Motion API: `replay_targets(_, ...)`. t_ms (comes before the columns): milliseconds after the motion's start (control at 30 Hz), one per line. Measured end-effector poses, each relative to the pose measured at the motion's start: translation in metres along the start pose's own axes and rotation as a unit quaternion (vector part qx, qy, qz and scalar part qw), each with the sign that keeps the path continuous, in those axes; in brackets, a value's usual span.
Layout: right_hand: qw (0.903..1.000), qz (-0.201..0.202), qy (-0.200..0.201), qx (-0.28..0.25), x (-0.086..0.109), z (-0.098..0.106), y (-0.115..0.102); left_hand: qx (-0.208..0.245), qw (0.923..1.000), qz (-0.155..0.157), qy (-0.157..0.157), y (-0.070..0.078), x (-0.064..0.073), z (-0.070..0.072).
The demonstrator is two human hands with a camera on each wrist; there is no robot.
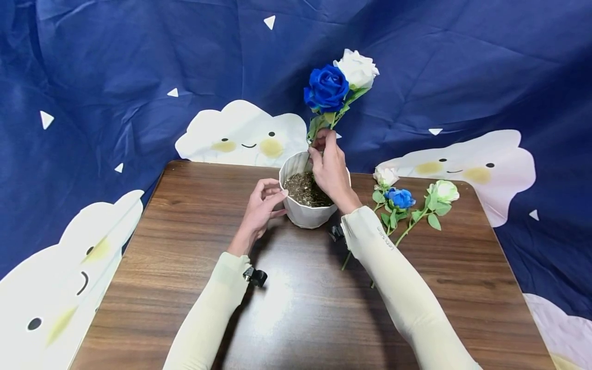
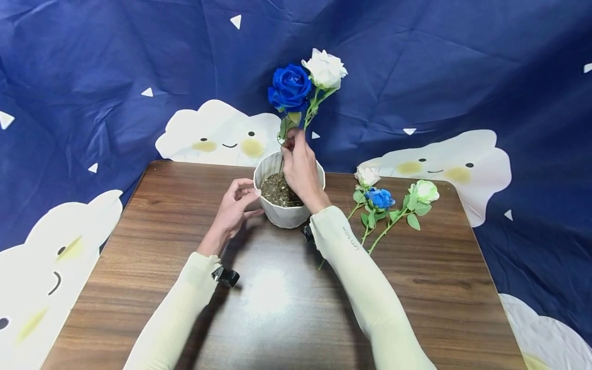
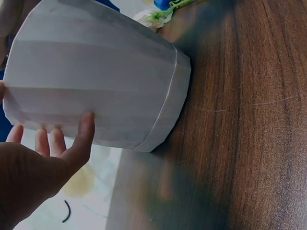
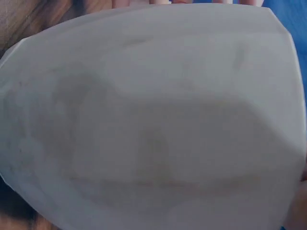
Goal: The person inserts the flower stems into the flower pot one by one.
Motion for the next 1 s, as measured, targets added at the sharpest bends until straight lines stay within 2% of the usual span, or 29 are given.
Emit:
replay_targets(200, 0.9999, -0.012, -0.001, -0.008, -0.001, -0.004, 0.006, 0.003, 1.0, 0.001, 0.0, -0.001, -0.001, 0.0)
replay_targets(333, 0.9997, -0.006, -0.008, -0.021, -0.001, -0.006, 0.009, 0.005, 1.0, 0.002, -0.001, -0.001, -0.001, 0.0)
replay_targets(533, 0.9995, 0.025, -0.019, -0.005, -0.002, -0.01, 0.013, 0.001, 1.0, 0.0, -0.003, -0.001, -0.001, 0.0)
replay_targets(733, 0.9985, 0.03, -0.039, 0.024, 0.0, -0.013, 0.017, 0.002, 1.0, 0.001, -0.004, -0.001, 0.0, 0.0)
replay_targets(1000, 0.9977, 0.047, -0.034, 0.036, -0.002, -0.014, 0.023, 0.003, 1.0, 0.002, -0.002, 0.0, -0.001, -0.001)
Point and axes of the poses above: each hand's wrist, its own x-axis away from the middle knuckle, its own z-axis out of the back of the hand, y = z × x, the point moved 2 cm from there along -x, towards the middle knuckle, and after that the axes turned 1 degree about -z, right-handed, at the moved point
